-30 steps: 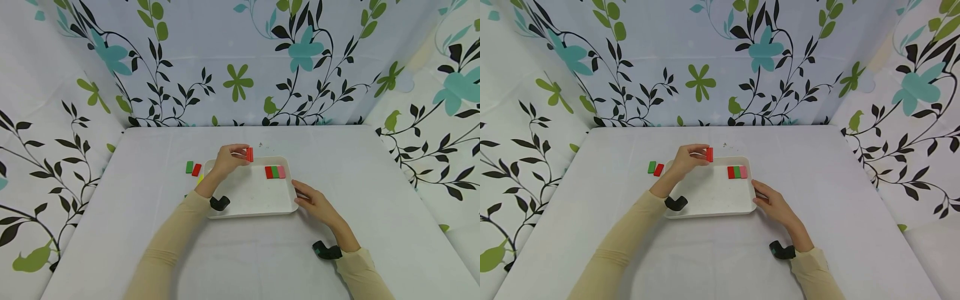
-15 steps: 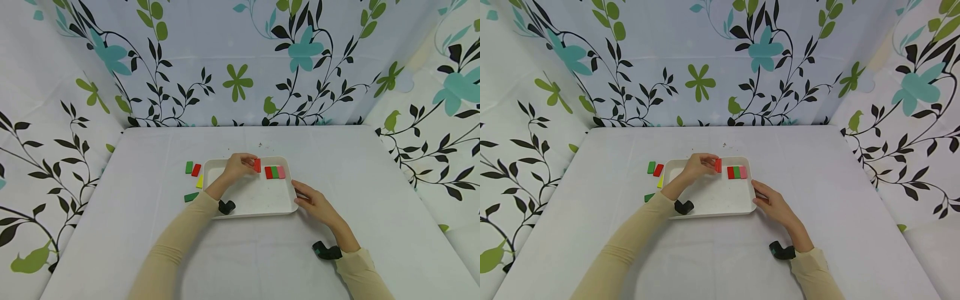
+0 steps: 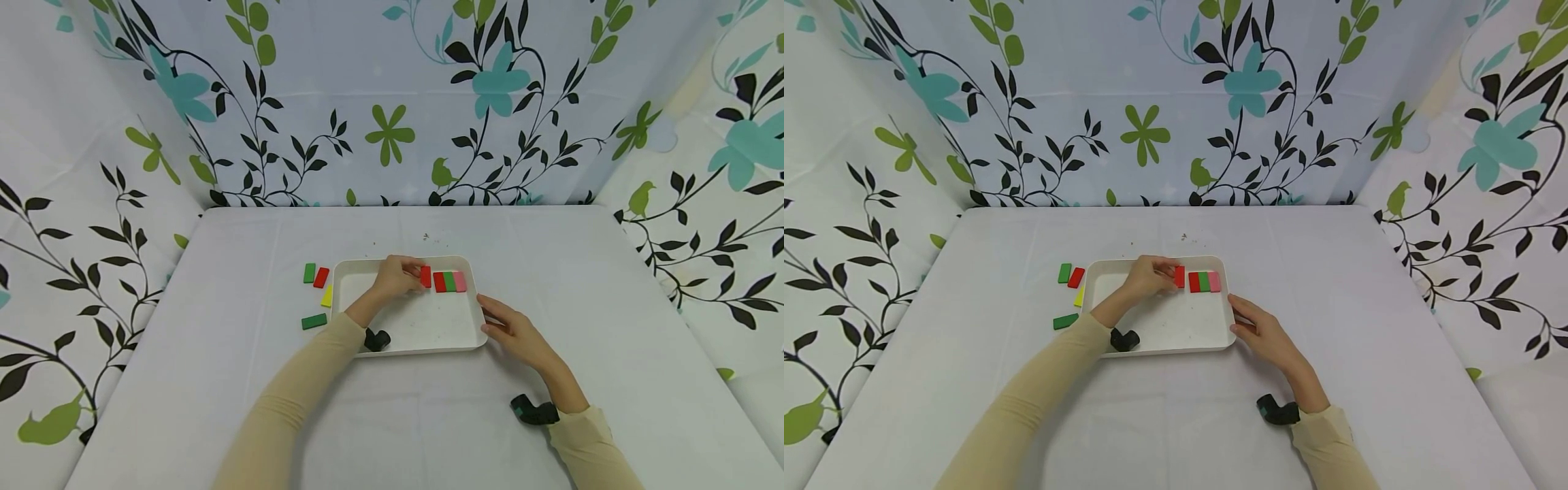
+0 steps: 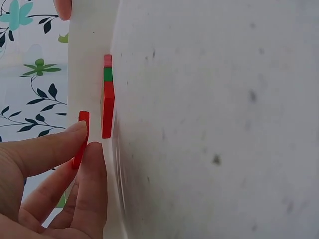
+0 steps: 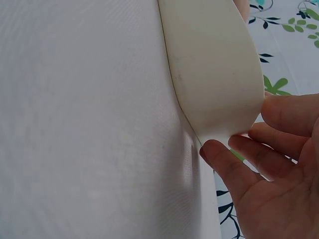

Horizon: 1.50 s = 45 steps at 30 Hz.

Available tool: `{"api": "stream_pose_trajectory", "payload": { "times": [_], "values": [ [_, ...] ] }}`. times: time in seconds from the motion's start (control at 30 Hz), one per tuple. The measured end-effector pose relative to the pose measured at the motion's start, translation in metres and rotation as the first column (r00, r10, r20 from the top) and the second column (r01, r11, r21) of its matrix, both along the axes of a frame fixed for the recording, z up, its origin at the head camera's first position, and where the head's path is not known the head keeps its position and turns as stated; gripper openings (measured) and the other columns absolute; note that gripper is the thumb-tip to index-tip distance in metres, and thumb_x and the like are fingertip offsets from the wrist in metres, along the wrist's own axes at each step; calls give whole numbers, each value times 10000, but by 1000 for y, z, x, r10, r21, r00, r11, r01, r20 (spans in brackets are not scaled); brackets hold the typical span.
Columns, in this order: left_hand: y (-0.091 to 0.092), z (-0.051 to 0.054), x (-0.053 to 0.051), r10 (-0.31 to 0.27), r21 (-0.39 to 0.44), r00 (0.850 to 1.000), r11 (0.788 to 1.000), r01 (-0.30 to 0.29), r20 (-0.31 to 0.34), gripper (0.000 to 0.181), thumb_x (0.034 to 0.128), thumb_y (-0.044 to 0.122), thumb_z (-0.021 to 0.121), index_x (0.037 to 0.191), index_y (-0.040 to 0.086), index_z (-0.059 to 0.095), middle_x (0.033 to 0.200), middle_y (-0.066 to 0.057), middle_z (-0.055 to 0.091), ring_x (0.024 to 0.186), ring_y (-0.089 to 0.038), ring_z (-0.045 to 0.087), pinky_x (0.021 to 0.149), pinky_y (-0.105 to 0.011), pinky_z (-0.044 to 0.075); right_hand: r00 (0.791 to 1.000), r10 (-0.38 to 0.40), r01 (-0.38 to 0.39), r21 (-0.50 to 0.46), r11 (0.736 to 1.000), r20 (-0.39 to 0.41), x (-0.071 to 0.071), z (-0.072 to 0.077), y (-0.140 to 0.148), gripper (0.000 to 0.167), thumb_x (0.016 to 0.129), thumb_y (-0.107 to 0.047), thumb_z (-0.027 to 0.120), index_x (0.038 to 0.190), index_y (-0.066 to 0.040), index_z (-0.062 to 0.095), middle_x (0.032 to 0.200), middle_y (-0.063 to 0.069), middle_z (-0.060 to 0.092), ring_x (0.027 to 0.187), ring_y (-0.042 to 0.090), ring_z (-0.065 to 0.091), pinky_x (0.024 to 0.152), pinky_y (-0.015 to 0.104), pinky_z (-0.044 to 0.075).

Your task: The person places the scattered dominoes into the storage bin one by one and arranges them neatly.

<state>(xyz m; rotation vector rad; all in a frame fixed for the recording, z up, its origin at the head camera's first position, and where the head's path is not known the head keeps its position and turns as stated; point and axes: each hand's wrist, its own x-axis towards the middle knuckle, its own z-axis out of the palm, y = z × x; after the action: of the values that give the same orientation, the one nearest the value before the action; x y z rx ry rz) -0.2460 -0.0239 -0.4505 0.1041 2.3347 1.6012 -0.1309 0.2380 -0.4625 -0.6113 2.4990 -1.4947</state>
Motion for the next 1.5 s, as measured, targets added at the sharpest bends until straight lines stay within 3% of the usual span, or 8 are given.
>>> {"api": "stream_pose_trajectory", "payload": {
  "times": [0.07, 0.2, 0.33, 0.57, 0.8, 1.13, 1.37, 1.5],
  "values": [
    [1, -1, 0, -1, -9, 1000, 1000, 1, -10, 478, 723, -64, 793, 1177, 58, 706, 935, -90, 645, 747, -138, 553, 558, -179, 481, 1000, 1, -1, 3, 1000, -16, 0, -1, 0, 576, 969, -27, 563, 1479, 80, 318, 1537, 282, 307, 1342, 477, 410, 1001, 176, 435],
    [1, -3, -1, -5, -25, 1000, 1000, 4, -29, 478, 709, -69, 799, 1163, 57, 712, 908, -83, 642, 753, -141, 542, 556, -187, 470, 999, 3, -3, 9, 1000, -53, 0, -2, 0, 570, 965, -23, 568, 1467, 100, 326, 1519, 303, 322, 1321, 502, 416, 996, 164, 435],
    [2, -5, -1, -5, -35, 999, 999, 4, -43, 467, 703, -72, 797, 1147, 50, 718, 893, -90, 651, 747, -138, 538, 550, -187, 463, 999, -1, 1, 9, 1000, -39, 0, -1, 0, 575, 963, -20, 570, 1473, 86, 327, 1529, 288, 319, 1336, 483, 412, 1015, 208, 435],
    [2, -9, -2, -5, -65, 999, 998, 1, -52, 471, 704, -67, 801, 1151, 57, 720, 883, -93, 666, 746, -138, 544, 549, -185, 461, 1000, 4, -4, 8, 1000, -16, 0, 0, -1, 579, 967, -24, 566, 1482, 73, 319, 1541, 271, 310, 1357, 458, 405, 1027, 408, 425],
    [2, -11, -2, -18, -79, 998, 997, 13, -61, 476, 717, -44, 806, 1171, 61, 714, 848, -79, 655, 736, -142, 535, 549, -183, 443, 1000, 2, -2, 6, 1000, -14, 0, -1, -1, 576, 967, -17, 562, 1481, 77, 319, 1537, 277, 313, 1350, 468, 409, 1021, 439, 420],
    [5, -11, -3, -33, -82, 998, 996, 29, -48, 490, 714, -36, 817, 1183, 56, 707, 873, -86, 663, 738, -140, 553, 569, -176, 450, 998, 7, -8, -5, 1000, -57, -1, -3, 0, 574, 962, -18, 571, 1466, 104, 325, 1517, 308, 323, 1336, 498, 395, 1006, 125, 403],
    [6, -10, -3, -57, -98, 997, 994, 52, -49, 478, 727, -13, 818, 1186, 49, 703, 876, -94, 673, 739, -143, 568, 574, -175, 460, 997, 7, -7, 6, 1000, -71, 0, -1, -1, 564, 963, -21, 571, 1459, 109, 335, 1512, 306, 334, 1336, 497, 401, 1023, 430, 424],
    [7, -11, -3, -58, -97, 997, 994, 53, -52, 483, 724, -12, 821, 1188, 46, 701, 867, -96, 672, 729, -145, 568, 569, -177, 456, 997, 2, -2, 4, 1000, -71, 0, -1, -1, 563, 961, -20, 574, 1457, 108, 340, 1509, 307, 339, 1334, 501, 400, 1021, 435, 421]
  ]
}}
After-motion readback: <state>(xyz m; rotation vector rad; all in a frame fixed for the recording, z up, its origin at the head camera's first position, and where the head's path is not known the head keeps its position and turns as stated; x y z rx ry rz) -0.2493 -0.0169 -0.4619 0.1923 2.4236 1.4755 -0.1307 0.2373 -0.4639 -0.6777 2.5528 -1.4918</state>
